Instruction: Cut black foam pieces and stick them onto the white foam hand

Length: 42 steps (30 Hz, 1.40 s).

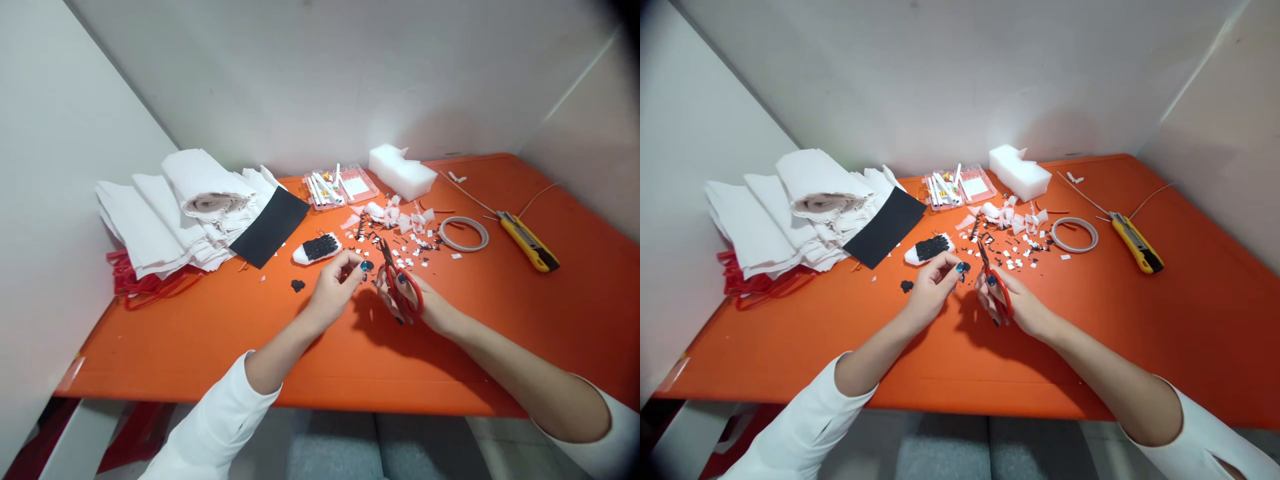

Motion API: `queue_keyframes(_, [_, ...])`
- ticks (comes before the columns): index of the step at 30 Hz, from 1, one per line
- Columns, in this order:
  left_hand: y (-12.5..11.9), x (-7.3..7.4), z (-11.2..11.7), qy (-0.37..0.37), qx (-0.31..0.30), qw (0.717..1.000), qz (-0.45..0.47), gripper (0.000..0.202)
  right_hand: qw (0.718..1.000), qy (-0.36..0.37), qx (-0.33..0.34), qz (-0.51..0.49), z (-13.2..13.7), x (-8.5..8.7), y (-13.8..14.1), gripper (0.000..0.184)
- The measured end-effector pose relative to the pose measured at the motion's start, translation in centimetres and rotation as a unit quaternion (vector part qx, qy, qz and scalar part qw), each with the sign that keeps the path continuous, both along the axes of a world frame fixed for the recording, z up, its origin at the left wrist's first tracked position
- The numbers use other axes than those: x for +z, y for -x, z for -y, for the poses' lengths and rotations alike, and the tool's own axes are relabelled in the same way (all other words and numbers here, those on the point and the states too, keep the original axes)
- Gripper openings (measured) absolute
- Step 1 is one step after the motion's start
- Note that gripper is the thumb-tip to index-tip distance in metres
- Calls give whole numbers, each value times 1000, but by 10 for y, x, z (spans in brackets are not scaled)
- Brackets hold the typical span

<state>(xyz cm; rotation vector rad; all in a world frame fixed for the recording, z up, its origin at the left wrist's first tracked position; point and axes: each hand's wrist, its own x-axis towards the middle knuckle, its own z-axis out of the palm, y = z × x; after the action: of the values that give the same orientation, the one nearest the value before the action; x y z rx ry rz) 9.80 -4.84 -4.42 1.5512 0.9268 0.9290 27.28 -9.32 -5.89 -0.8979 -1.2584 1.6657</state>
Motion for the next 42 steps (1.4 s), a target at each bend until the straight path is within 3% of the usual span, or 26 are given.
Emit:
queue_keyframes(6, [-1, 0, 2, 16, -6, 1000, -13, 22, 978, -27, -198, 63, -2, 7, 1, 30])
queue_keyframes(9, [-1, -1, 4, 21, -13, 999, -22, 23, 970, -39, -228, 78, -3, 10, 1, 32])
queue_keyframes(17, [-2, 0, 6, 6, -30, 997, -65, 23, 967, -54, -224, 105, -1, 12, 3, 28])
queue_keyframes(23, [-2, 4, 9, -47, -95, 984, -140, 15, 970, -61, -213, 98, -3, 12, 3, 29])
queue_keyframes(33, [1, 8, 7, -130, -74, 969, -195, 15, 968, -53, -218, 112, -6, 10, 2, 27])
queue_keyframes(35, [2, 8, 7, -111, -76, 975, -174, 15, 969, -43, -217, 107, -5, 10, 2, 28])
queue_keyframes(38, [1, 6, 7, -21, -69, 992, -104, 18, 977, -12, -203, 62, -3, 10, 2, 27])
queue_keyframes(42, [-2, 7, 6, 64, -42, 997, -14, 23, 994, 3, -108, -1, 1, 4, 1, 35])
